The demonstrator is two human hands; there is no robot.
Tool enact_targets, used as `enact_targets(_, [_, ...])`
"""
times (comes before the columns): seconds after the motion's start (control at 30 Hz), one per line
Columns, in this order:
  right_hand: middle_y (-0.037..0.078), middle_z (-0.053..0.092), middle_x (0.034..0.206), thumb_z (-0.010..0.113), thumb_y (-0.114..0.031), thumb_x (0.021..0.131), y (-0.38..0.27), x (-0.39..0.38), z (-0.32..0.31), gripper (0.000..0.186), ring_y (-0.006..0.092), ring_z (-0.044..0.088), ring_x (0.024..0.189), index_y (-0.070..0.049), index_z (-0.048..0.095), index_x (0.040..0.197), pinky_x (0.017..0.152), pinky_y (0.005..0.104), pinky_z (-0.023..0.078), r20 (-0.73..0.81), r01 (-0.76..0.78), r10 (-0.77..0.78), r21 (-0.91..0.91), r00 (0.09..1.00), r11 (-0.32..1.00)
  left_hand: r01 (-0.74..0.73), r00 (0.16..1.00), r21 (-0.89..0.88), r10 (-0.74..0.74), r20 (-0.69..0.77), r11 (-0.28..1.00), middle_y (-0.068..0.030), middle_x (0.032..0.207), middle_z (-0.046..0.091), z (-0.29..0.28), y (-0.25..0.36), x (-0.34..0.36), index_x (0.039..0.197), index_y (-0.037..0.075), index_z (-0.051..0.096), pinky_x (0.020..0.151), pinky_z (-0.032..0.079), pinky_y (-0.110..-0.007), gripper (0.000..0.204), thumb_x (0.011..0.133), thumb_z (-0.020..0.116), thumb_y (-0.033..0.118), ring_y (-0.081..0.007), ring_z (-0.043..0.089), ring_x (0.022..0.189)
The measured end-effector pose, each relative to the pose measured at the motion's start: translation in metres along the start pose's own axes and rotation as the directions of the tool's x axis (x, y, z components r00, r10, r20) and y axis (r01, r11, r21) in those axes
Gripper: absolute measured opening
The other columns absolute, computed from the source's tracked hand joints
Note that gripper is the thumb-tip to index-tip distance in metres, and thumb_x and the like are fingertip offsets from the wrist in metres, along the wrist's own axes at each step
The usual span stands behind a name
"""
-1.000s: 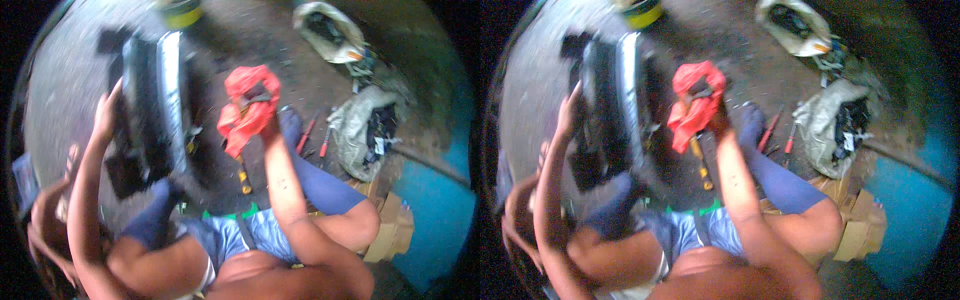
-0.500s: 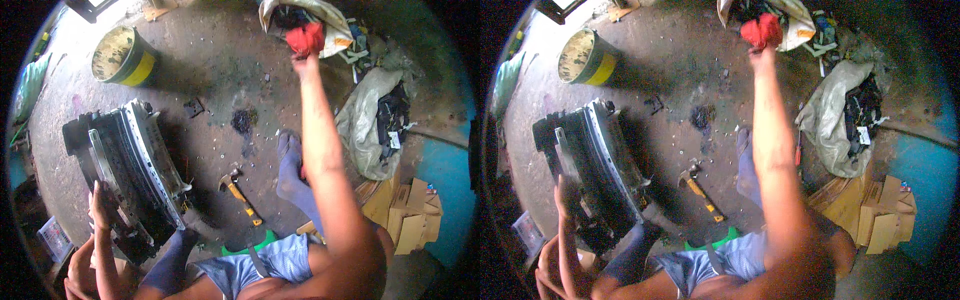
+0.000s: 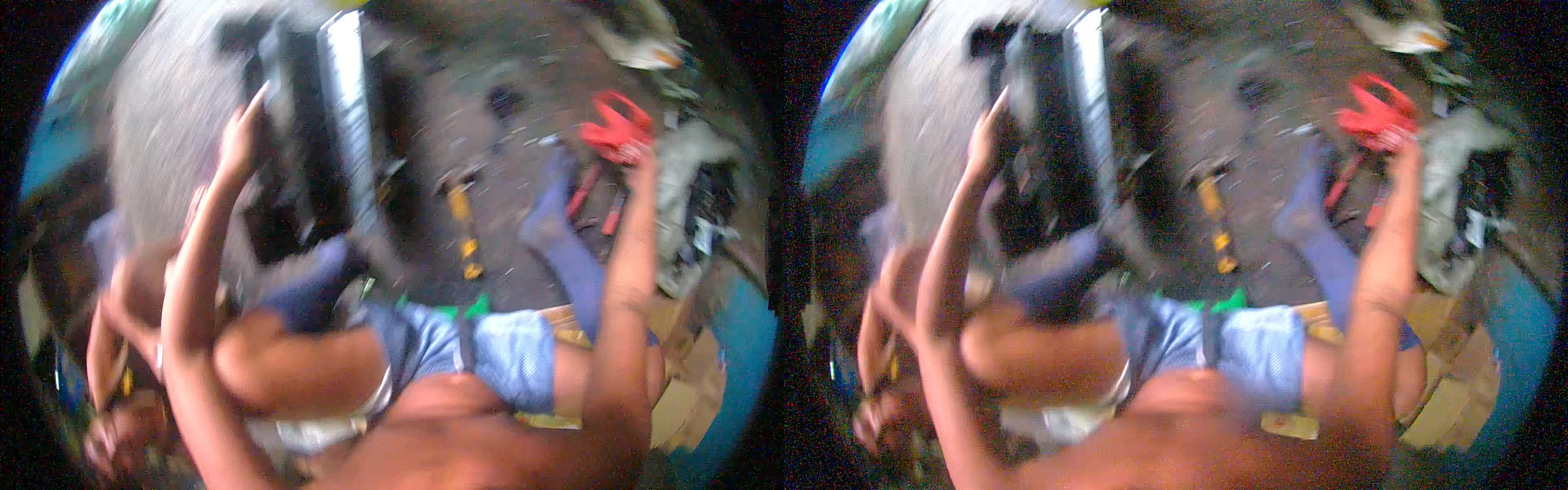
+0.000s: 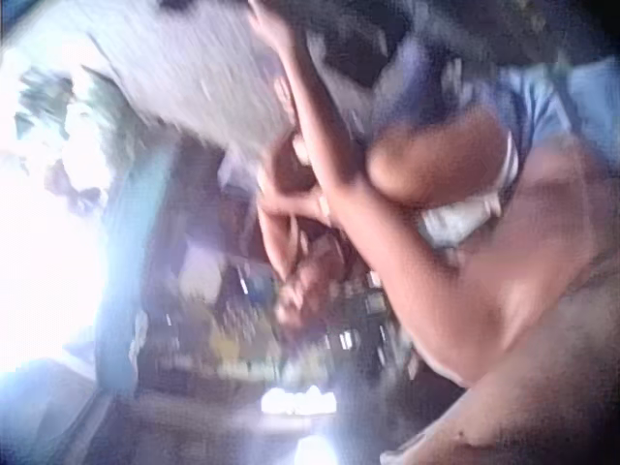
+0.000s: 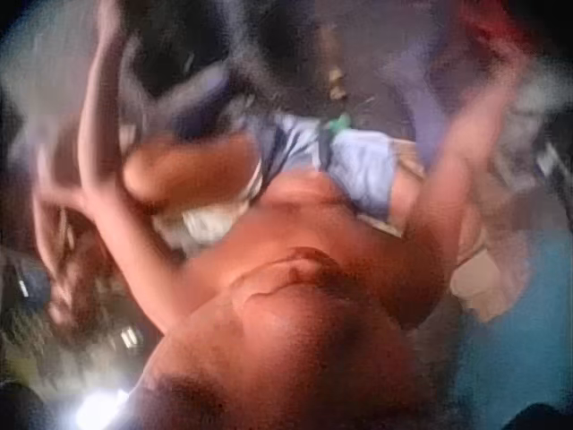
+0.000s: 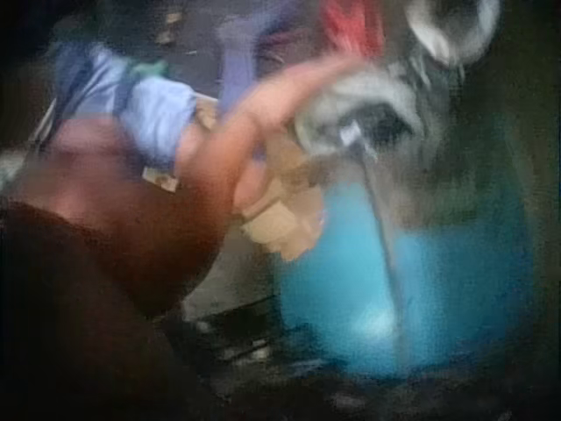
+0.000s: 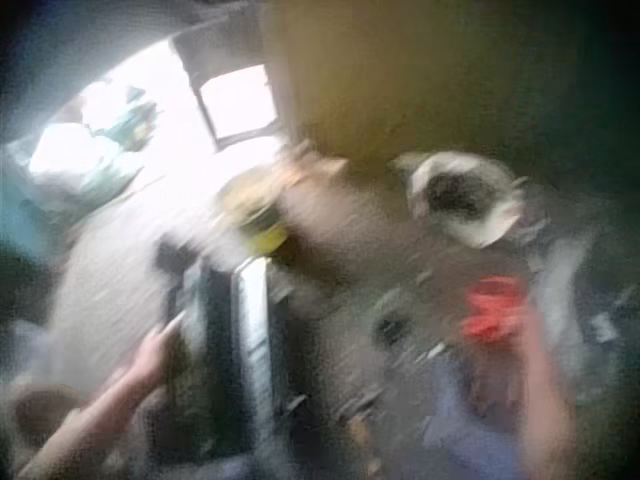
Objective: The person sits on the floor and disassembles a white electronic device using a screwdriver and pliers. They remove internal components, place them into a bag, and wipe the device with a red cloth.
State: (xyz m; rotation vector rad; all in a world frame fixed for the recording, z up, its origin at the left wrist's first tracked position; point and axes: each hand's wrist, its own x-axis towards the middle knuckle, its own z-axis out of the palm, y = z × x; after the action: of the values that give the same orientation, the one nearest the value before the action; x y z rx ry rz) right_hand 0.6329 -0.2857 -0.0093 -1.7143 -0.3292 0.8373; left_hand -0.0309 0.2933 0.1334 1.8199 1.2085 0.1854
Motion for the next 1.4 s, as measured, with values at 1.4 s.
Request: enact_targets(1.4, [0.028,0.069,0.113,0.076,-0.039,0.084,0.066,-0.290,0.393,0.059,0.0463,0.066,0.108,0.002,0.054,0.120,0.094,0.0534,0.052,0.105,0.008,0.333,-0.960,0.937,0.280,0.025,0.996,0.049,-0.021,-0.082,0.998,-0.0125,0.068,0.066,0.035,0.062,0.004,0.075,-0.003,0.069,0.057,0.048,-0.043,0.053,0.095,0.065,0.046,-0.0236,0.061,0.058])
